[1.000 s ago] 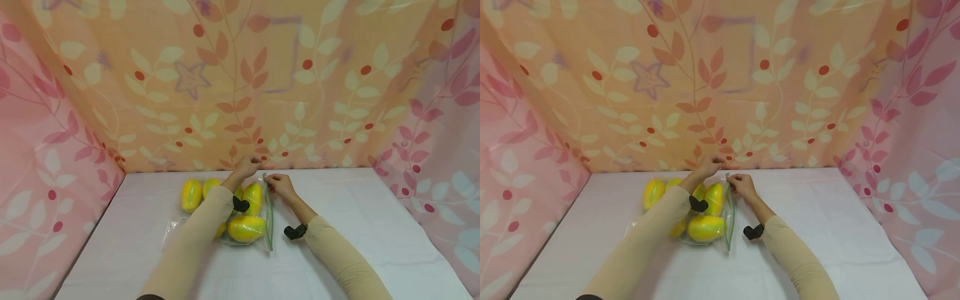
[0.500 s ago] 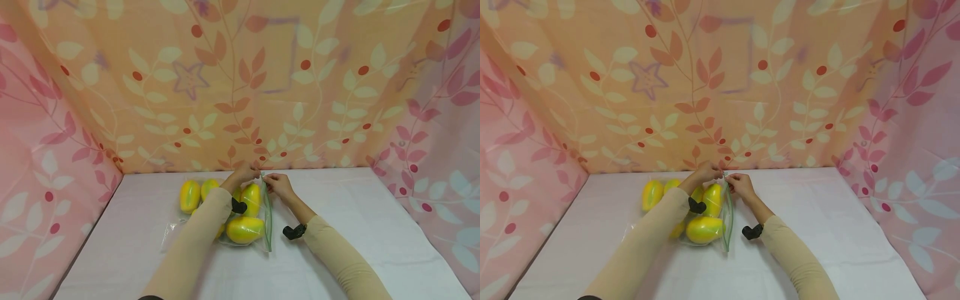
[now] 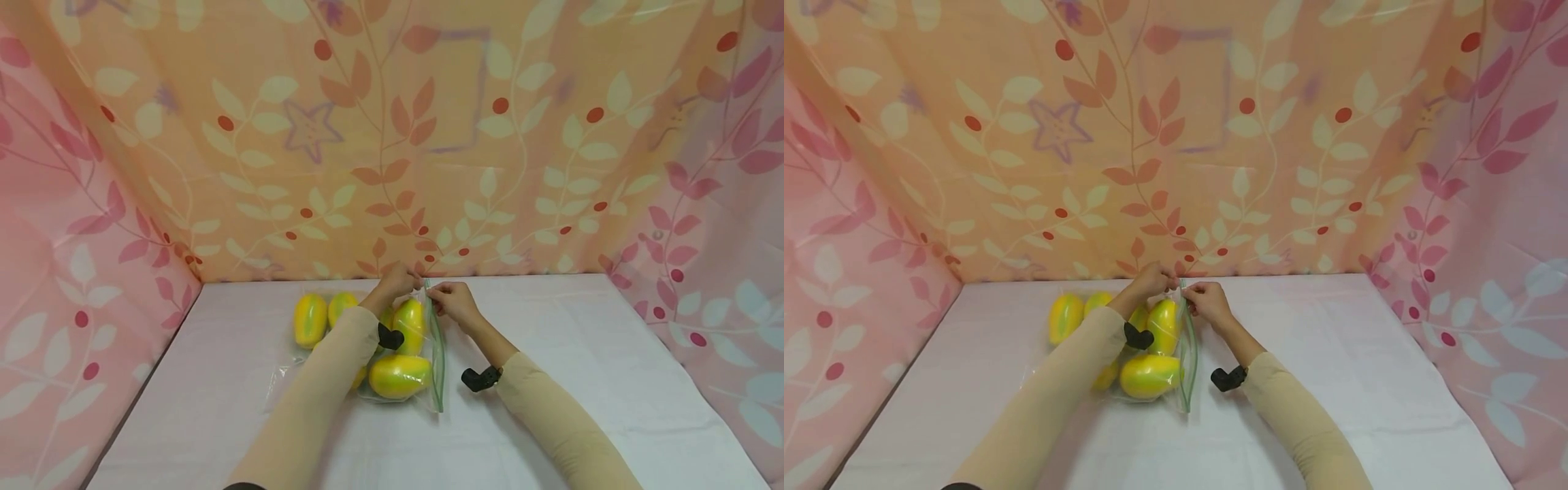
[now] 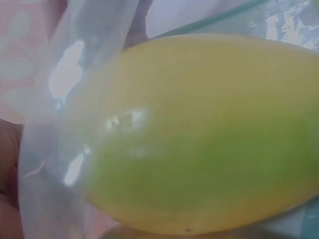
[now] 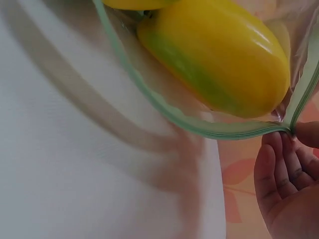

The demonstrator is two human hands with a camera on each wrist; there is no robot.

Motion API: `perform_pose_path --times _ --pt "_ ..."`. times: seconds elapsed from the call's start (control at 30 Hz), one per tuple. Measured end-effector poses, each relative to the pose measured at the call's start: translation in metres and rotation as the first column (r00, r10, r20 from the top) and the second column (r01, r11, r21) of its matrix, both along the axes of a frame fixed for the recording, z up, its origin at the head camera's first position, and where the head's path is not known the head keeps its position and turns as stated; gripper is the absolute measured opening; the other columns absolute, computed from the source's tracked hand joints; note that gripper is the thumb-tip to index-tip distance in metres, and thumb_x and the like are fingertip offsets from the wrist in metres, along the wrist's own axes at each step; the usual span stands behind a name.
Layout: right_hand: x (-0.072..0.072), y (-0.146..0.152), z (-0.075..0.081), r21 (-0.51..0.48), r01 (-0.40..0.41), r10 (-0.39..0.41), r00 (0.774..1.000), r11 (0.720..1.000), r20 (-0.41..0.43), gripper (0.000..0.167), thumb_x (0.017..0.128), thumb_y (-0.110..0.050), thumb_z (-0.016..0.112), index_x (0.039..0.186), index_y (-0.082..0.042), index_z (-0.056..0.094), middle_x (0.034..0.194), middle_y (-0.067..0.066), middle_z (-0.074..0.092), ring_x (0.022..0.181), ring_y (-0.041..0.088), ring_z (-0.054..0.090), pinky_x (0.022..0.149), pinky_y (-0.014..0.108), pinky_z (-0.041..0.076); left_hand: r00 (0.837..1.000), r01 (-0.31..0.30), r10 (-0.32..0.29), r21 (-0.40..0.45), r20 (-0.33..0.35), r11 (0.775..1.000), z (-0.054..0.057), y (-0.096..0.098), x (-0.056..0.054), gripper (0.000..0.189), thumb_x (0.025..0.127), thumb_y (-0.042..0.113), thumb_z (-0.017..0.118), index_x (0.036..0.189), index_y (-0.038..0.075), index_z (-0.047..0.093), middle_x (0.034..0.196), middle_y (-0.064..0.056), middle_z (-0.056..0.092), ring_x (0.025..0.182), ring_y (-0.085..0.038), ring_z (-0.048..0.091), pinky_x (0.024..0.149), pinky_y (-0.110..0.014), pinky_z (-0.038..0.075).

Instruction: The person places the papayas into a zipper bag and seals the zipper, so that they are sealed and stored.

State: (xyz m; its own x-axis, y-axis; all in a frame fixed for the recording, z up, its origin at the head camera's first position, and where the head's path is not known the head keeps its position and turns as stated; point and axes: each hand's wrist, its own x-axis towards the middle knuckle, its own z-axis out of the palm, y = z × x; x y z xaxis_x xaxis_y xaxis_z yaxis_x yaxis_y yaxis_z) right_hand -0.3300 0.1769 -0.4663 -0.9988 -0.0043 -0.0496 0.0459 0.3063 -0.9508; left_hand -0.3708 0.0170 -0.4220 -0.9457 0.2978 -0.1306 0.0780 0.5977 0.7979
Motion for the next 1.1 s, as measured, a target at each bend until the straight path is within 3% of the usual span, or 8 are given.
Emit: perform_pose_path --times 0.17,0.3,0.53,0.7,0.83,0.93,1.1 --pt "0.01 0.001 0.005 0.006 -0.017 0.016 0.999 1.0 0.036 0.026 0.094 -0.018 0.064 0.096 0.007 0.069 0.066 0.003 0.061 0.055 0.016 0.056 0.056 0.025 0.053 1.0 -0.012 0.012 0.042 0.012 0.999 0.003 0.0 0.001 0.016 0.09 0.008 0.061 0.096 -0.001 0.074 0.105 -0.013 0.069 0.093 -0.023 0.056 0.092 -0.037 0.048" --pt "0.016 0.001 0.011 -0.006 -0.027 0.027 0.999 1.0 0.039 0.026 0.095 -0.018 0.062 0.098 0.008 0.068 0.067 0.004 0.061 0.053 0.013 0.056 0.053 0.025 0.054 1.0 -0.007 0.007 0.065 0.002 0.998 0.003 0.0 -0.001 0.014 0.092 0.011 0.062 0.097 0.003 0.072 0.101 -0.009 0.068 0.092 -0.022 0.056 0.088 -0.035 0.048" --pt "0.016 0.002 0.015 -0.012 -0.031 0.032 0.999 0.999 0.033 0.028 0.096 -0.017 0.061 0.105 0.009 0.067 0.068 0.003 0.062 0.057 0.015 0.058 0.055 0.025 0.055 0.997 0.069 -0.07 0.093 0.01 0.993 0.004 -0.004 -0.004 0.012 0.093 0.02 0.065 0.091 0.009 0.069 0.087 -0.002 0.067 0.084 -0.018 0.057 0.078 -0.026 0.046" --pt "0.016 0.003 0.012 -0.038 -0.048 0.049 0.998 0.998 0.037 0.031 0.096 -0.019 0.062 0.109 0.009 0.067 0.069 0.0 0.063 0.058 0.015 0.057 0.057 0.026 0.055 0.992 0.105 -0.11 0.083 0.055 0.991 0.004 -0.008 -0.002 0.02 0.092 0.028 0.067 0.097 0.01 0.072 0.098 -0.003 0.071 0.09 -0.019 0.061 0.091 -0.036 0.048" --pt "0.016 0.004 0.011 -0.03 -0.06 0.061 0.998 0.998 0.031 0.03 0.096 -0.019 0.062 0.107 0.009 0.067 0.07 -0.001 0.063 0.057 0.013 0.057 0.056 0.023 0.054 0.991 0.106 -0.113 0.097 0.076 0.99 0.004 -0.007 -0.002 0.021 0.093 0.029 0.066 0.099 0.01 0.073 0.1 -0.004 0.07 0.093 -0.021 0.061 0.095 -0.04 0.048" --pt "0.017 0.005 0.012 -0.024 -0.058 0.059 0.998 0.998 0.021 0.028 0.095 -0.019 0.062 0.103 0.008 0.067 0.069 0.0 0.062 0.056 0.013 0.056 0.055 0.023 0.054 0.992 0.111 -0.118 0.123 0.048 0.986 0.003 -0.004 -0.004 0.019 0.093 0.024 0.066 0.097 0.007 0.073 0.096 -0.006 0.07 0.089 -0.02 0.062 0.09 -0.036 0.05" --pt "0.024 0.006 0.008 -0.021 -0.061 0.062 0.997 0.998 0.039 0.026 0.094 -0.018 0.063 0.098 0.008 0.068 0.066 0.001 0.062 0.055 0.013 0.057 0.054 0.024 0.054 0.996 0.071 -0.078 0.142 0.043 0.987 -0.001 0.0 -0.006 0.015 0.092 0.019 0.067 0.093 0.005 0.074 0.089 -0.005 0.069 0.081 -0.018 0.062 0.088 -0.034 0.051"
